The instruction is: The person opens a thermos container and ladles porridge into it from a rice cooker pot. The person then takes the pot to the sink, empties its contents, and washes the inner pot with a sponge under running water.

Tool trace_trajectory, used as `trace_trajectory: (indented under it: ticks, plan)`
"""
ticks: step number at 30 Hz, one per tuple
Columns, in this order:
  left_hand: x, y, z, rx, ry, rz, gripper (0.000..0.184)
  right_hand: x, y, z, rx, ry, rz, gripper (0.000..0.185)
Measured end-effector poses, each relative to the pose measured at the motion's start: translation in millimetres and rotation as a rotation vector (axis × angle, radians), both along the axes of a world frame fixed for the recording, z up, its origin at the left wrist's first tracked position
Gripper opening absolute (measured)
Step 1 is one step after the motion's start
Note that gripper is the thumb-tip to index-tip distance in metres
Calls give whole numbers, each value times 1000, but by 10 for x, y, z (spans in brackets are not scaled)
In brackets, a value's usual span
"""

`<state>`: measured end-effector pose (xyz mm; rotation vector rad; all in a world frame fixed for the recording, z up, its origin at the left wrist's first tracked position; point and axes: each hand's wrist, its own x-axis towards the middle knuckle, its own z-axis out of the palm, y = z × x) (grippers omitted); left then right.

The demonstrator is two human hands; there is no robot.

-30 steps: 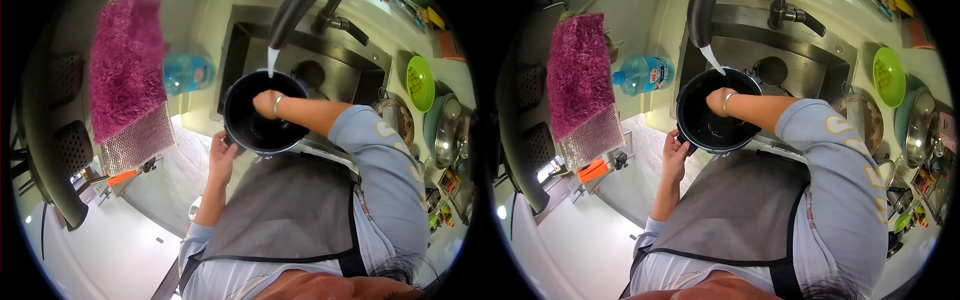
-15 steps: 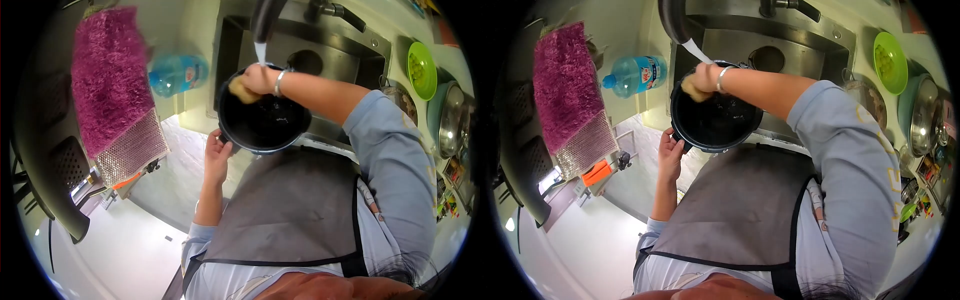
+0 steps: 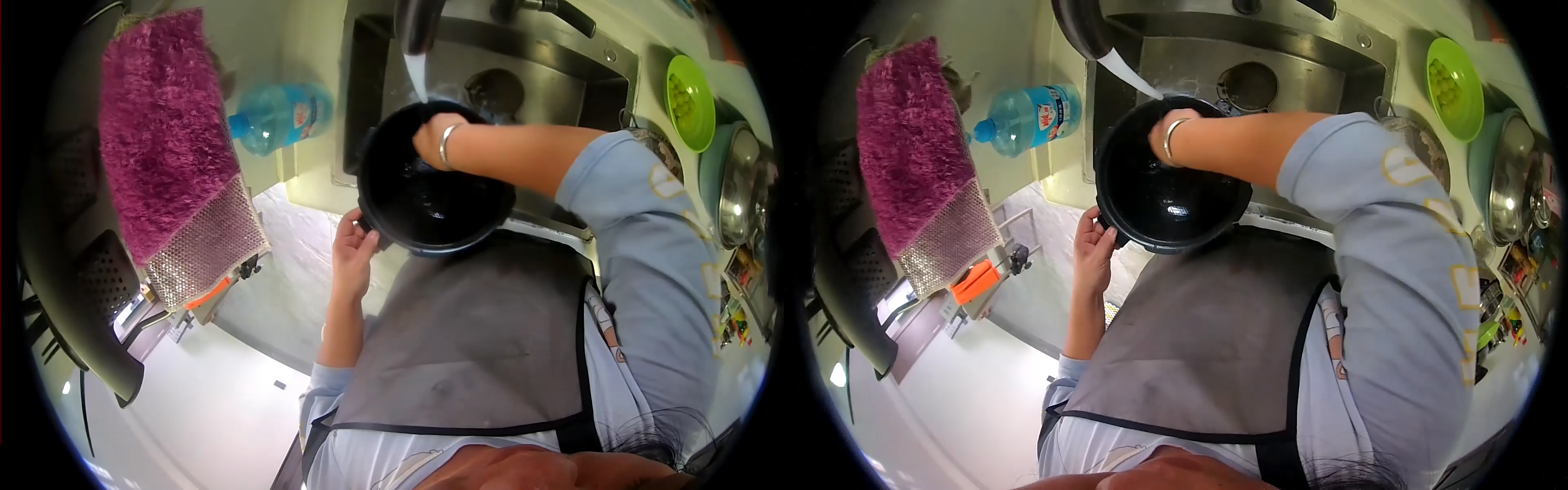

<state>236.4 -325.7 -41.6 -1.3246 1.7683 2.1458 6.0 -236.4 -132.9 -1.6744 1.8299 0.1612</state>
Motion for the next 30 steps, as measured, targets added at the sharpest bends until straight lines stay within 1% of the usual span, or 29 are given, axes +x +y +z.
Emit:
trace_trajectory:
  ticks: [2, 3, 4, 6, 8, 9, 10, 11, 12, 14, 15, 16, 18, 20, 21, 22, 24, 26, 27, 28, 30]
  plan:
    - [44, -25, -40, -5, 6, -3, 39, 86, -156, 208, -67, -76, -179, 19]
    - [32, -18, -37, -6, 1, 1, 39, 163, -188, 178, -112, -301, -355, 20]
    - [0, -12, -18, -8, -2, 6, 38, 249, -217, 181, -168, -624, -507, 22]
    - [-29, -3, 3, -8, -3, 16, 38, 480, -152, 150, -124, -914, -583, 21]
    - [-47, -5, 7, -5, 6, 24, 38, 372, 130, 347, 83, -1103, -319, 20]
    - [-83, 3, 15, 2, 12, 48, 38, 295, 189, 245, 260, -1095, -62, 17]
    - [-119, 17, 35, 8, 14, 71, 37, 156, 150, 235, 366, -764, 410, 17]
    - [-134, 29, 49, 14, 16, 91, 37, 15, 273, 269, 271, -494, 416, 18]
    - [-120, 28, 44, 17, 11, 57, 37, -117, 381, 318, 172, -222, 418, 21]
    - [-89, 6, 15, 23, 2, -13, 37, -170, 109, 191, 293, -159, -61, 26]
    - [-91, 11, 6, 29, 7, -1, 37, -139, 56, 261, 166, -108, -180, 24]
    - [-99, 18, -2, 35, 12, 11, 37, -37, -4, 152, 31, -130, -342, 21]
    - [-121, 31, -4, 33, 17, 23, 38, 208, -88, 6, -85, -318, -307, 24]
    - [-137, 37, 13, 17, 15, 22, 39, 354, 105, 293, -23, -688, -283, 27]
    - [-155, 43, 18, 13, 15, 30, 39, 299, 211, 582, 127, -794, -276, 28]
    - [-171, 53, 22, 10, 15, 39, 39, 256, 241, 600, 234, -718, -114, 30]
    - [-172, 69, 24, 14, 13, 52, 38, 85, 315, 420, 322, -379, 277, 28]
    - [-172, 75, 39, 26, 10, 49, 38, -132, 286, 331, 363, -175, 144, 25]
    - [-193, 85, 43, 21, 4, 47, 38, -174, 186, 188, 321, -103, -38, 22]
    - [-207, 97, 52, 14, -3, 47, 38, -187, 132, 135, 98, -165, -346, 20]
    - [-208, 106, 46, 14, -5, 45, 38, -32, -40, 87, -62, -194, -512, 20]
